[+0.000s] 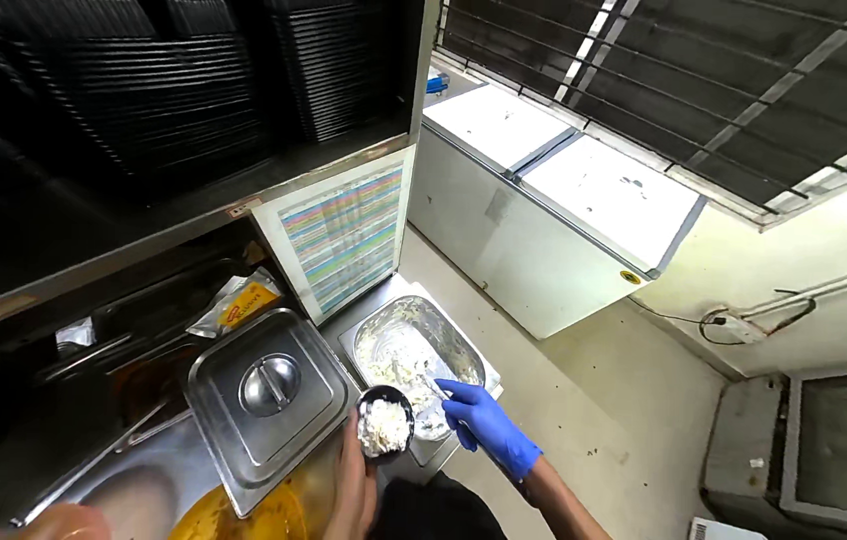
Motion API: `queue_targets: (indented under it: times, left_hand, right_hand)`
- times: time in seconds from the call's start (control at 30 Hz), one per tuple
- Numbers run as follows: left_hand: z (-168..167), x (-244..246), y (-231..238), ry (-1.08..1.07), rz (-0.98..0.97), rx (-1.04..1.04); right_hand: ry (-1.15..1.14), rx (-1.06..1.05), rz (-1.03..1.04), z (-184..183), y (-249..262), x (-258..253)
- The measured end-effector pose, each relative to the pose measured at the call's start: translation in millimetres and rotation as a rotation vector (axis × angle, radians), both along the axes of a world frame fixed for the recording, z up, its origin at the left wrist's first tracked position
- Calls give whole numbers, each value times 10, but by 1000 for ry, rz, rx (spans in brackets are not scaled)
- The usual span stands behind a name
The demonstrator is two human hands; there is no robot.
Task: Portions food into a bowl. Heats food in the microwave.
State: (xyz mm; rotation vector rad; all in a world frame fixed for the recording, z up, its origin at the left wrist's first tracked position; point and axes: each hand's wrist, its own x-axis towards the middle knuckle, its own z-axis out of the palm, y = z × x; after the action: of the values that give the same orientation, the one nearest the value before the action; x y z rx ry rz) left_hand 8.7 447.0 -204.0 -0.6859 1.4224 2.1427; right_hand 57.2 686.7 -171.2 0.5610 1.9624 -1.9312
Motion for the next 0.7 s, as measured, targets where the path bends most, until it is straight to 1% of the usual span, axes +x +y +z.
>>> queue_targets:
  times: [0.07, 0.1, 0.13, 0.2, 0.23, 0.27, 0.3, 0.33, 0.43, 0.47, 0.57, 0.6, 0.7]
  left_hand:
    - [46, -133, 112, 9, 14, 32]
    - [67, -205, 178, 23, 24, 51]
    - [102, -278, 252, 30, 35, 69]
    - [216, -388, 389, 49, 41, 104]
    - [269, -427, 452, 53, 49, 114]
    - [301, -451, 507, 51, 60, 122]
    - [312, -461, 545, 41, 68, 134]
    - [310, -458, 565, 25, 76, 156]
    - [330, -466, 577, -41, 98, 244]
    - [337, -458, 580, -61, 109, 260]
    - [316, -414, 573, -92, 100, 283]
    - [309, -394, 570, -106, 96, 286]
    - [321, -383, 513, -156, 122, 310]
  right_hand:
    - [66, 110, -9, 245, -71, 112]
    - [106, 239, -2, 321, -125, 156]
    - [153, 418, 15, 355, -195, 191]
    - [241, 843, 70, 337, -377, 243]
    - [264, 1006, 93, 307, -464, 251]
    - [261, 1116, 109, 291, -522, 248]
    - [250, 1173, 105, 299, -556, 245]
    - [254, 1191, 77, 325, -582, 255]
    - [359, 1141, -33, 433, -644, 290]
    - [362, 1127, -18, 457, -653, 301]
    - [238, 1112, 119, 456, -670, 291]
    - [230, 1106, 123, 455, -665, 295]
    - [316, 1105, 56, 572, -695, 344]
